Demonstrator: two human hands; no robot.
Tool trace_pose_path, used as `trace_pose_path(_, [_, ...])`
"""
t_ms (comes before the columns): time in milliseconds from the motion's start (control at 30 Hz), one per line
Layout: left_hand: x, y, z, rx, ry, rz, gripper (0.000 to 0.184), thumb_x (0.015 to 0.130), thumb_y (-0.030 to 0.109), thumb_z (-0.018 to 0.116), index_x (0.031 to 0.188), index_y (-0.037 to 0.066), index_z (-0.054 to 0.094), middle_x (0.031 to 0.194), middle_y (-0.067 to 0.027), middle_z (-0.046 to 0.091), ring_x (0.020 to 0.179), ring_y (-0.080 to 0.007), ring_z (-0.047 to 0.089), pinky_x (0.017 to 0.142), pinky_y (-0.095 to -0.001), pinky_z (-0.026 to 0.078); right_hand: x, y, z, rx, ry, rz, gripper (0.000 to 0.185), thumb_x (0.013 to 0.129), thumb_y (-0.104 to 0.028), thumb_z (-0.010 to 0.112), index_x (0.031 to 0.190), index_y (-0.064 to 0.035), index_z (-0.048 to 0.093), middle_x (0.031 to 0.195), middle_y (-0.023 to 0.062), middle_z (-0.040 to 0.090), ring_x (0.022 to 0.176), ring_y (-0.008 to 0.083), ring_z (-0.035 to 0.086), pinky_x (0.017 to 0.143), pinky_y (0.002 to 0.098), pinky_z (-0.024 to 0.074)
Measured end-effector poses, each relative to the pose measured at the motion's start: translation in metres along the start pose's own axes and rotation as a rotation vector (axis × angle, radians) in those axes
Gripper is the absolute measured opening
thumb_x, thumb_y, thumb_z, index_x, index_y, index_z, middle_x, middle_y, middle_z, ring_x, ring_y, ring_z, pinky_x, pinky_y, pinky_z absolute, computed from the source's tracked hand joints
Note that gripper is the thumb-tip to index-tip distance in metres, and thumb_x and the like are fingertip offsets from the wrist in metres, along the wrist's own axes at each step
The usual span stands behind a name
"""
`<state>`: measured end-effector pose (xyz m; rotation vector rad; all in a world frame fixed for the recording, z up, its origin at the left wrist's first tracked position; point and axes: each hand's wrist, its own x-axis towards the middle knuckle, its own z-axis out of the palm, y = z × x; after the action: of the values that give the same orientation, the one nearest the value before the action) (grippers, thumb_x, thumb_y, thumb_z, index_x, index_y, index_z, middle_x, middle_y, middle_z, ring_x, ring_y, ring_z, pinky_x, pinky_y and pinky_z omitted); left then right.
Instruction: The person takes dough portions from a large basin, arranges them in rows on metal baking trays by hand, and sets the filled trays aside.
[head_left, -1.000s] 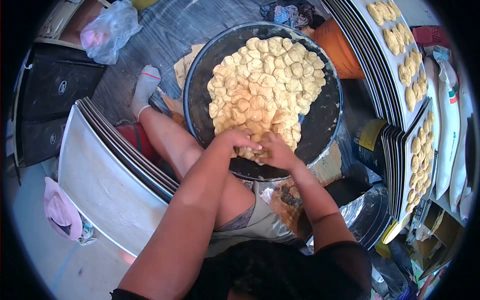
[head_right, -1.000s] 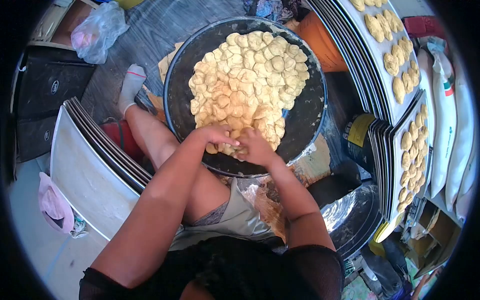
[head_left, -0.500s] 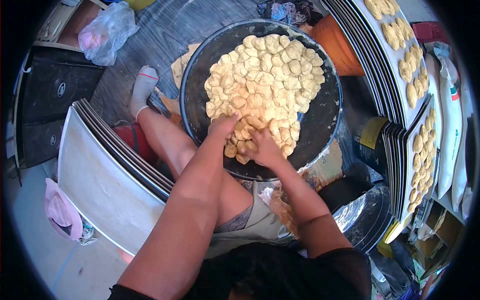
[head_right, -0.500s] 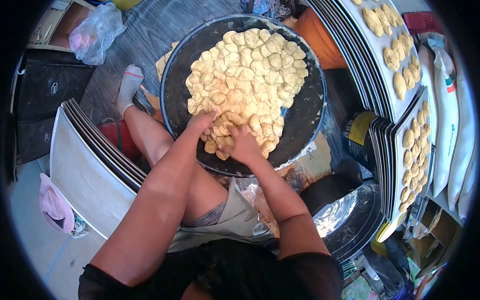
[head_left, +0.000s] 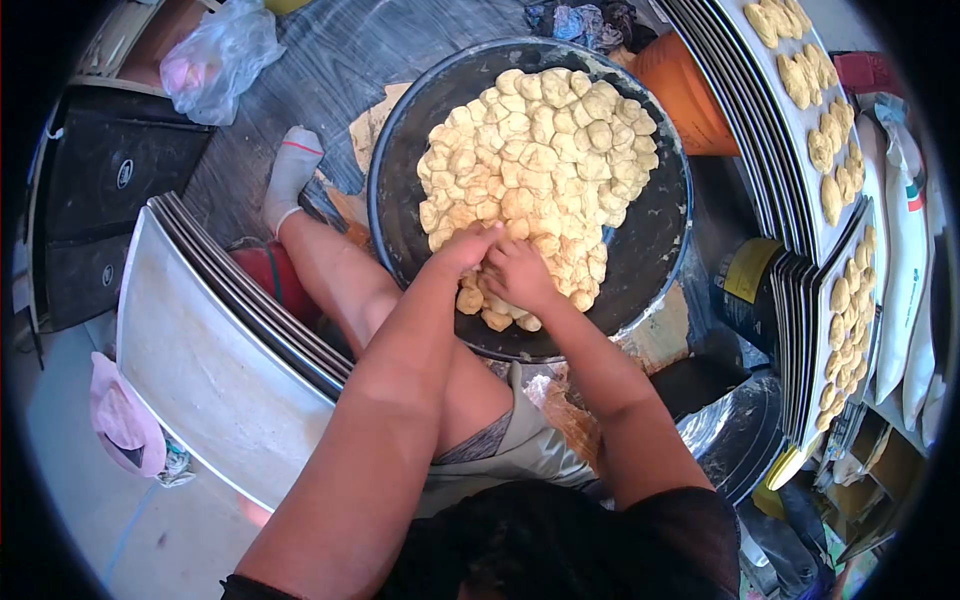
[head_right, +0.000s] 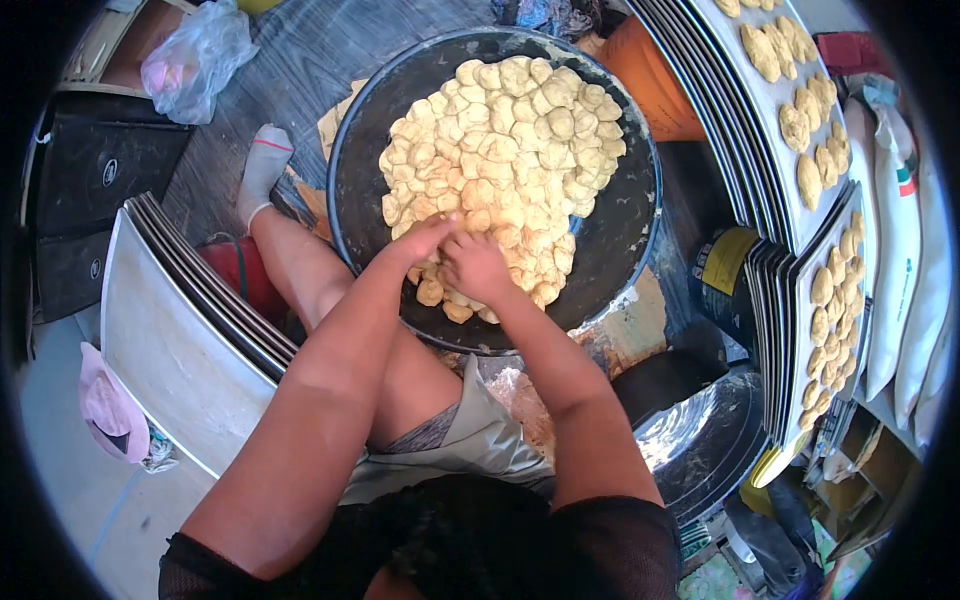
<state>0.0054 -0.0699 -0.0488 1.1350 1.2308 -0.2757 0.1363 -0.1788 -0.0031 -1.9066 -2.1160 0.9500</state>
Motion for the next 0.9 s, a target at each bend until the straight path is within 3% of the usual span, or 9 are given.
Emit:
trace_pose_path(133, [-0.030, 0.023, -0.009, 0.165, -0.190, -0.055, 0.089, 0.090, 0.064, 0.056, 0.146, -0.004, 0.038, 0.130, -0.0219, 0.058, 0.122, -0.0298, 0.055, 0.093, -0.0426, 0.048, -0.045, 0.039, -0.040, 0.378, 0.101, 0.367, 0.071, 0.072, -0.042, 0.080, 0.135, -0.0190, 0.057, 0.125, 0.0175, 0.052, 0.116, 0.0374, 0.054, 0.101, 0.0497, 0.0414])
trace_pose_path(233, [-0.015, 0.003, 0.011, 0.374, 0.292, 0.017, 0.094, 0.087, 0.069, 0.056, 0.149, 0.000, 0.037, 0.128, -0.0247, 0.059, 0.126, -0.0358, 0.053, 0.100, -0.0464, 0.046, -0.052, 0.085, -0.014, -0.011, 0.297, 0.585, 0.078, 0.073, -0.060, 0.075, 0.139, -0.0231, 0.054, 0.149, 0.0264, 0.032, 0.131, 0.0471, 0.042, 0.104, 0.0532, 0.0410])
trace_pose_path(300, [-0.025, 0.015, 0.005, 0.254, 0.199, -0.169, 0.102, 0.081, 0.077, 0.053, 0.156, 0.014, 0.028, 0.156, -0.0210, 0.034, 0.143, -0.0327, 0.038, 0.116, -0.0392, 0.032, -0.045, 0.073, 0.012, 0.165, 0.258, 0.621, 0.079, 0.074, -0.060, 0.075, 0.140, -0.0239, 0.052, 0.148, 0.0293, 0.032, 0.132, 0.0484, 0.041, 0.105, 0.0533, 0.0400])
trace_pose_path(433, [-0.022, 0.016, -0.007, 0.490, -0.369, -0.074, 0.115, 0.070, 0.077, 0.067, 0.153, 0.005, 0.032, 0.150, -0.0217, 0.044, 0.140, -0.0320, 0.043, 0.113, -0.0401, 0.036, -0.072, 0.009, 0.008, 0.163, 0.034, 0.438, 0.089, 0.070, -0.061, 0.077, 0.146, -0.0266, 0.046, 0.143, 0.0293, 0.036, 0.131, 0.0512, 0.039, 0.105, 0.0557, 0.0395])
trace_pose_path(533, [-0.038, 0.021, -0.010, 0.449, -0.118, 0.094, 0.116, 0.070, 0.072, 0.070, 0.153, 0.001, 0.030, 0.144, -0.0221, 0.051, 0.135, -0.0319, 0.049, 0.112, -0.0395, 0.038, -0.087, 0.019, -0.010, 0.221, -0.020, 0.270, 0.095, 0.064, -0.061, 0.081, 0.146, -0.0261, 0.046, 0.144, 0.0287, 0.035, 0.132, 0.0525, 0.037, 0.108, 0.0581, 0.0352])
trace_pose_path(667, [-0.036, 0.032, 0.016, 0.663, 0.236, 0.181, 0.102, 0.072, 0.072, 0.070, 0.154, 0.024, 0.034, 0.163, -0.0202, 0.018, 0.148, -0.0414, 0.022, 0.111, -0.0594, 0.031, -0.041, 0.027, -0.004, -0.064, 0.087, 0.478, 0.104, 0.059, -0.065, 0.083, 0.147, -0.0262, 0.044, 0.150, 0.0288, 0.029, 0.135, 0.0554, 0.032, 0.108, 0.0675, 0.0292])
trace_pose_path(700, [-0.032, 0.030, 0.011, 0.635, 0.067, 0.147, 0.109, 0.067, 0.074, 0.072, 0.156, 0.029, 0.028, 0.166, -0.0167, -0.004, 0.151, -0.0440, 0.005, 0.113, -0.0662, 0.022, -0.027, 0.023, 0.000, 0.020, 0.104, 0.496, 0.110, 0.056, -0.069, 0.082, 0.149, -0.0281, 0.041, 0.154, 0.0282, 0.027, 0.136, 0.0566, 0.029, 0.104, 0.0745, 0.0266])
trace_pose_path(800, [-0.035, 0.029, 0.008, 0.851, -0.326, 0.094, 0.118, 0.059, 0.075, 0.077, 0.157, 0.030, 0.026, 0.166, -0.0176, -0.002, 0.151, -0.0429, 0.005, 0.117, -0.0601, 0.021, -0.035, -0.001, 0.000, 0.091, -0.145, 0.541, 0.109, 0.056, -0.073, 0.079, 0.149, -0.0312, 0.041, 0.156, 0.0227, 0.026, 0.142, 0.0555, 0.021, 0.108, 0.0693, 0.0282])
trace_pose_path(900, [-0.046, 0.021, 0.005, 0.741, -0.534, 0.063, 0.123, 0.047, 0.057, 0.092, 0.152, 0.031, 0.034, 0.164, -0.0187, 0.009, 0.146, -0.0463, 0.021, 0.115, -0.0539, 0.031, -0.076, -0.005, -0.003, 0.081, -0.159, 0.378, 0.106, 0.056, -0.055, 0.087, 0.149, -0.0344, 0.040, 0.151, 0.0206, 0.034, 0.137, 0.0542, 0.029, 0.107, 0.0614, 0.0380])
